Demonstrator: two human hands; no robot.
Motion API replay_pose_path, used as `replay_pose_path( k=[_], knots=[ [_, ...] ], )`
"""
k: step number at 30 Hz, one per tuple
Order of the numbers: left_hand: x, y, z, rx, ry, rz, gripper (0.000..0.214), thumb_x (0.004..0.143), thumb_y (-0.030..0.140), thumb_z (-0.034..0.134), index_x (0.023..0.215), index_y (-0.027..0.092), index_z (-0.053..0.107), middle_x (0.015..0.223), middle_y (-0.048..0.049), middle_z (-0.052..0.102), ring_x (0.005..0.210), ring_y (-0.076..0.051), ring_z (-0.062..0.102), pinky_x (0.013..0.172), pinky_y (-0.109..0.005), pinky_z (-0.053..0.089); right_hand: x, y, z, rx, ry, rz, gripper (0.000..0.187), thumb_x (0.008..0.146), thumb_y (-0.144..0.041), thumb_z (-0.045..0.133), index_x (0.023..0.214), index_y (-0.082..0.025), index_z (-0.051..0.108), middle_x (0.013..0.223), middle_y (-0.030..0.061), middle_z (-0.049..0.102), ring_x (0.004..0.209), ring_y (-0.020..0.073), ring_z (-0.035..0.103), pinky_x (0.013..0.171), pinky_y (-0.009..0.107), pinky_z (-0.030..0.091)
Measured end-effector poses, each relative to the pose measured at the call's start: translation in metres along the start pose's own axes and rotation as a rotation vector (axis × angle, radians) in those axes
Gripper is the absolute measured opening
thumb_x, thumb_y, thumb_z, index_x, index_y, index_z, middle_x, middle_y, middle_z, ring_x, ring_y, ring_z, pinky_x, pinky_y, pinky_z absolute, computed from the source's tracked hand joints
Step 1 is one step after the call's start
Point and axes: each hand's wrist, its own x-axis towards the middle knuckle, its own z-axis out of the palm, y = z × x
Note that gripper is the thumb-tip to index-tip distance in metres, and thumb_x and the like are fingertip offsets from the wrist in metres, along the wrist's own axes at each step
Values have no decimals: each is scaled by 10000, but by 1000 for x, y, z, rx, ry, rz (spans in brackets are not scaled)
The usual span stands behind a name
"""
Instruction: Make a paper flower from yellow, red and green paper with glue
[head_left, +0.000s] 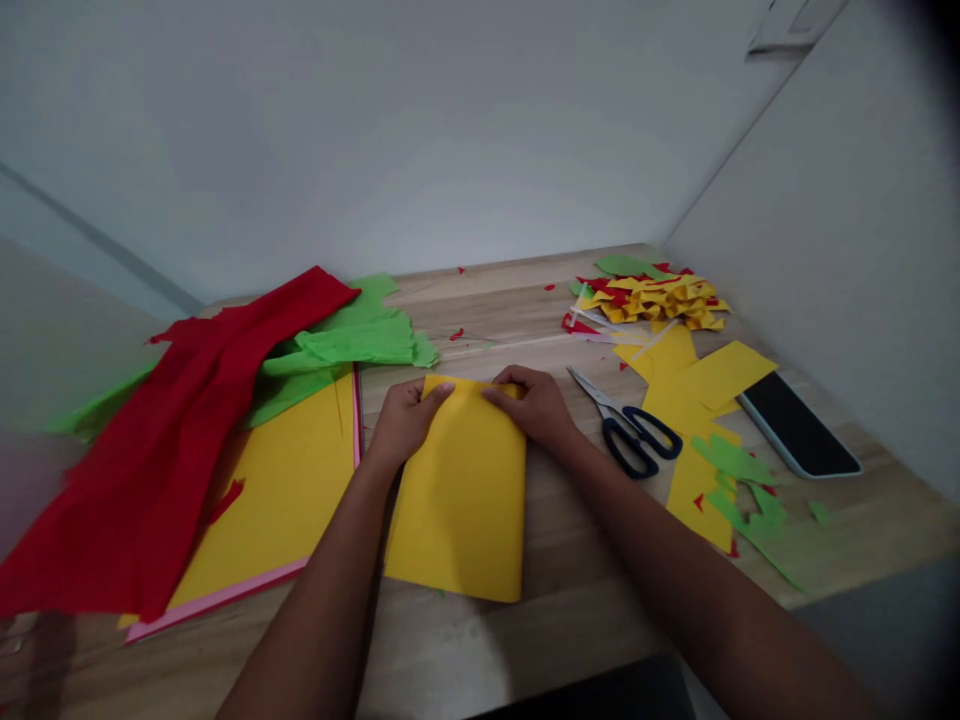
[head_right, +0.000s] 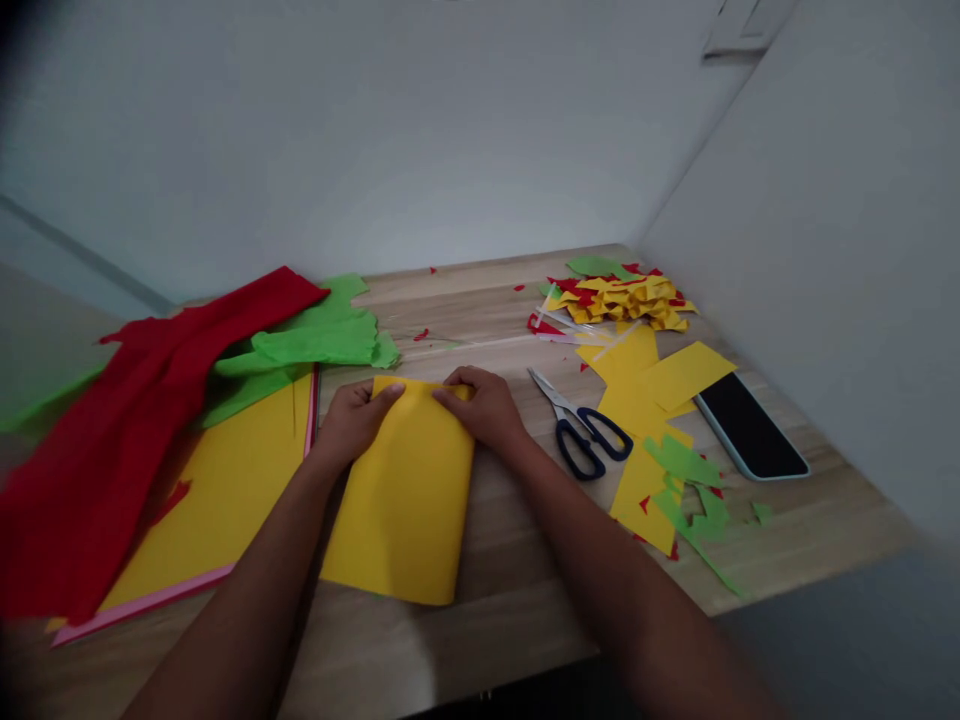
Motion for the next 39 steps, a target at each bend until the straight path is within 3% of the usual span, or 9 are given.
replay_pose_path(
  k=[5,15,19,22,24,26,29,33,39],
  knots=[
    [-1,1,0,-28,-12,-34,367,742,530,741,698,169,695,670,-37,700,539,-158,602,479,-239,468,-1,-2,2,-14,32,19,278,814,-418,628,631,-212,598,655,-14,620,659,163,564,652,280,408],
    [0,1,1,13,-11,-48,373,748,532,739,652,174,696,633,-43,690,504,-158,585,443,-243,450,1,-2,-2,-31,-55,21,236,777,-357,631,607,-215,551,619,-21,579,616,150,516,602,274,372],
    [-3,3,6,-4,-56,-58,354,742,515,745,636,180,696,605,-40,682,490,-170,598,425,-245,448,1,-5,-7,-54,-189,-15,170,777,-382,687,790,-221,635,714,-24,617,656,155,544,617,270,376],
    [-5,6,4,-12,-157,-115,296,701,477,784,692,187,722,618,-38,693,521,-209,649,435,-263,482,1,-5,-15,-203,-315,-56,215,808,-412,679,720,-223,628,674,-28,606,653,158,530,611,276,341],
    [-6,10,-5,3,-250,-165,291,652,431,830,800,192,758,705,-49,737,590,-250,698,479,-291,529,4,-4,-21,-237,-210,-42,264,832,-413,647,666,-220,578,641,-31,578,635,155,505,603,280,327],
    [-5,12,-19,74,-285,-211,355,594,397,874,855,177,777,764,-73,762,627,-277,717,497,-306,546,7,0,-26,-214,13,-7,276,834,-405,631,654,-222,527,627,-35,538,622,154,479,598,284,324],
    [1,12,-34,84,-40,-121,380,561,395,898,817,142,776,784,-98,768,608,-236,700,497,-273,531,11,7,-30,-148,252,30,292,820,-394,616,626,-231,471,602,-36,479,605,153,439,589,290,326],
    [9,6,-30,-236,354,69,430,592,398,881,904,136,742,886,-97,774,692,-205,718,638,-300,585,14,13,-26,73,234,93,258,785,-413,625,646,-230,509,634,-14,550,607,160,477,570,283,370],
    [9,4,-15,-294,378,95,474,547,384,899,901,121,724,839,-82,773,737,-237,734,699,-349,603,16,18,-20,248,166,171,312,772,-484,662,879,-193,703,872,56,734,777,233,648,648,317,507]
  ],
)
